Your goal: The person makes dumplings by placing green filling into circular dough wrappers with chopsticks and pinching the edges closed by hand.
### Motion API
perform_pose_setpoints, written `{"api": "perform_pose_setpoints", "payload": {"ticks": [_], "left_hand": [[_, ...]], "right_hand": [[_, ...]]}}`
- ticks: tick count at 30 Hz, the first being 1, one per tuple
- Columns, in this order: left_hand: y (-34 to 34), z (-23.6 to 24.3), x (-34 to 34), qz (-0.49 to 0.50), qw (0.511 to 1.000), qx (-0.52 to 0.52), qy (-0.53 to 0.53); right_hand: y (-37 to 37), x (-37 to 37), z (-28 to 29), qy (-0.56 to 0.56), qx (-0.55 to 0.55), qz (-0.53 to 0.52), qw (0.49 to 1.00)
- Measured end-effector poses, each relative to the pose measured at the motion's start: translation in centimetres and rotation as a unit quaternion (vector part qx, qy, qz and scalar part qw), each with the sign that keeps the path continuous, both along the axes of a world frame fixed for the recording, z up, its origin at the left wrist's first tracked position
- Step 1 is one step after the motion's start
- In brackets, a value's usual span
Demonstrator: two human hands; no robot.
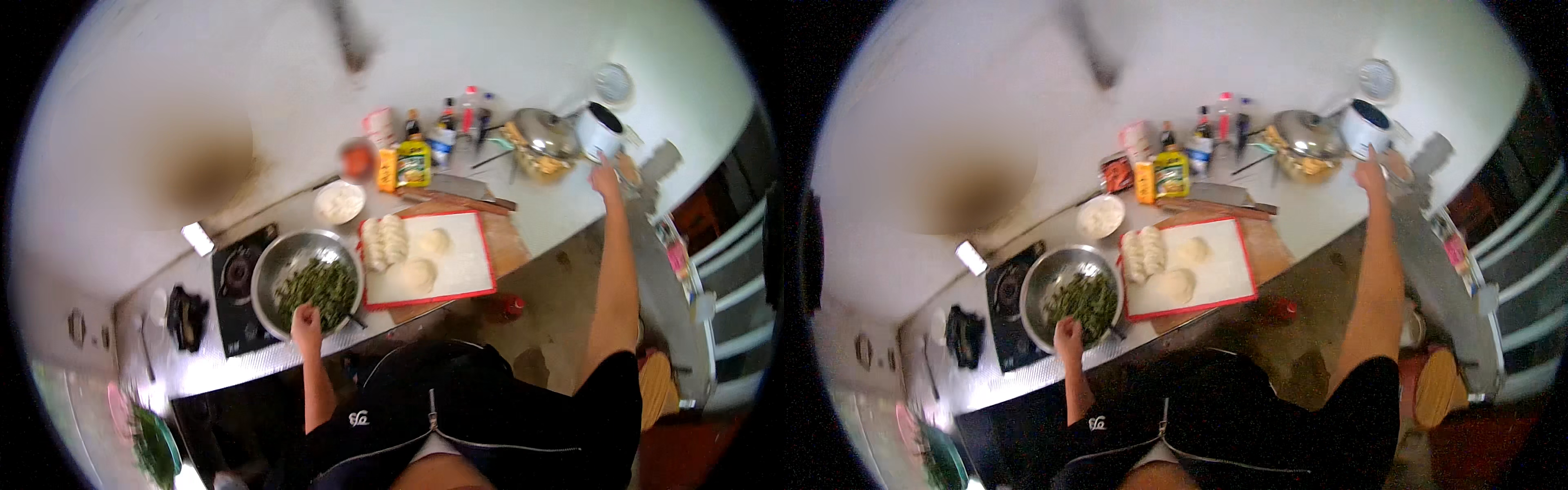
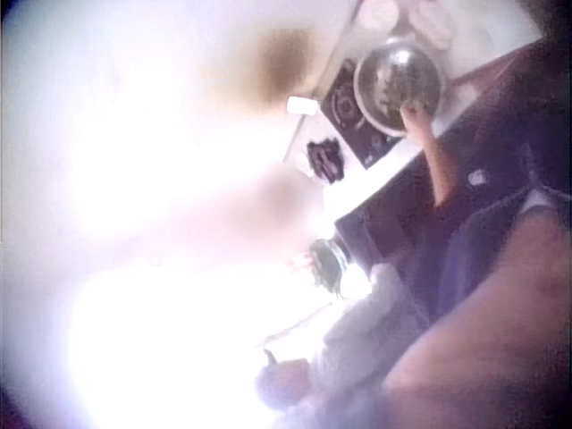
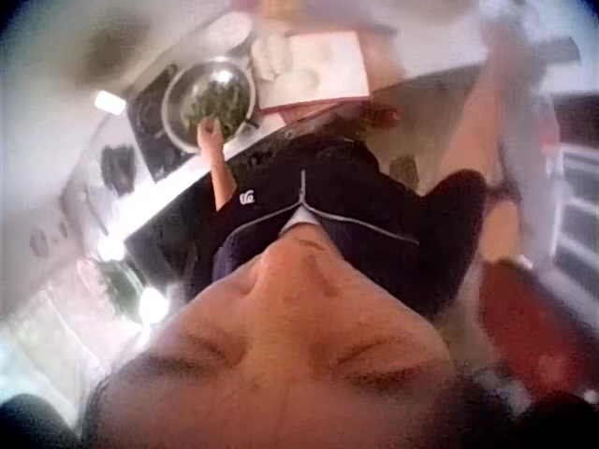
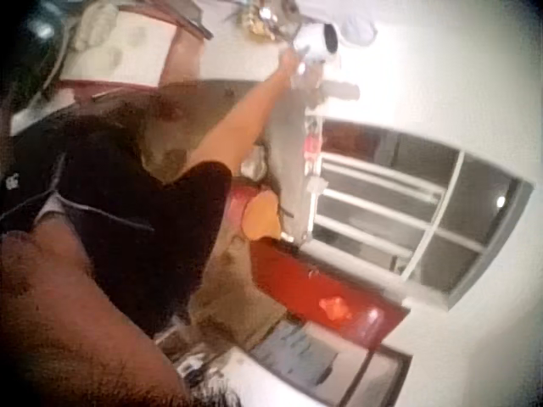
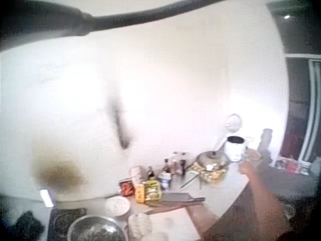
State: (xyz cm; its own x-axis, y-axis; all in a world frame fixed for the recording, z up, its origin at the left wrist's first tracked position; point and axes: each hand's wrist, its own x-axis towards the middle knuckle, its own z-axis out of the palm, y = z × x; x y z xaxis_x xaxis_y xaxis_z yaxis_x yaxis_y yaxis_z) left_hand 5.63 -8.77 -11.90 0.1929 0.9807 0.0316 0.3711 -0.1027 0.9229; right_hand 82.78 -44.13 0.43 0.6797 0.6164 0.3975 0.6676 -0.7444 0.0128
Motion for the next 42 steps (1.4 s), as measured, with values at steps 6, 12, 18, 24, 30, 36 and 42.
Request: {"api": "perform_pose_setpoints", "payload": {"ticks": [6,12,18,24,30,36,42], "left_hand": [[-1.5,-0.2,-3.8,0.07,0.992,0.029,0.102],[-1.3,-1.5,-5.1,0.078,0.993,0.017,0.082],[-3.3,-0.5,-5.9,0.091,0.991,0.01,0.103],[-3.8,-1.0,-5.5,0.133,0.987,0.035,0.08],[-2.3,-0.9,-3.9,0.08,0.993,0.034,0.079],[-1.4,0.0,-1.3,0.047,0.996,0.033,0.071],[-1.3,0.4,0.2,0.03,0.996,0.03,0.078]], "right_hand": [[17.4,-28.6,-11.2,0.567,0.091,0.248,0.78],[22.2,-46.8,-11.4,0.519,-0.032,0.373,0.768],[25.5,-42.1,-16.3,0.328,0.01,0.221,0.918],[23.4,-39.6,-18.8,0.406,0.01,0.199,0.892],[23.7,-45.5,-18.5,0.262,-0.061,0.171,0.948],[23.1,-44.7,-17.0,0.251,-0.094,0.115,0.956],[20.3,-39.9,-19.0,0.282,0.029,0.171,0.944]]}}
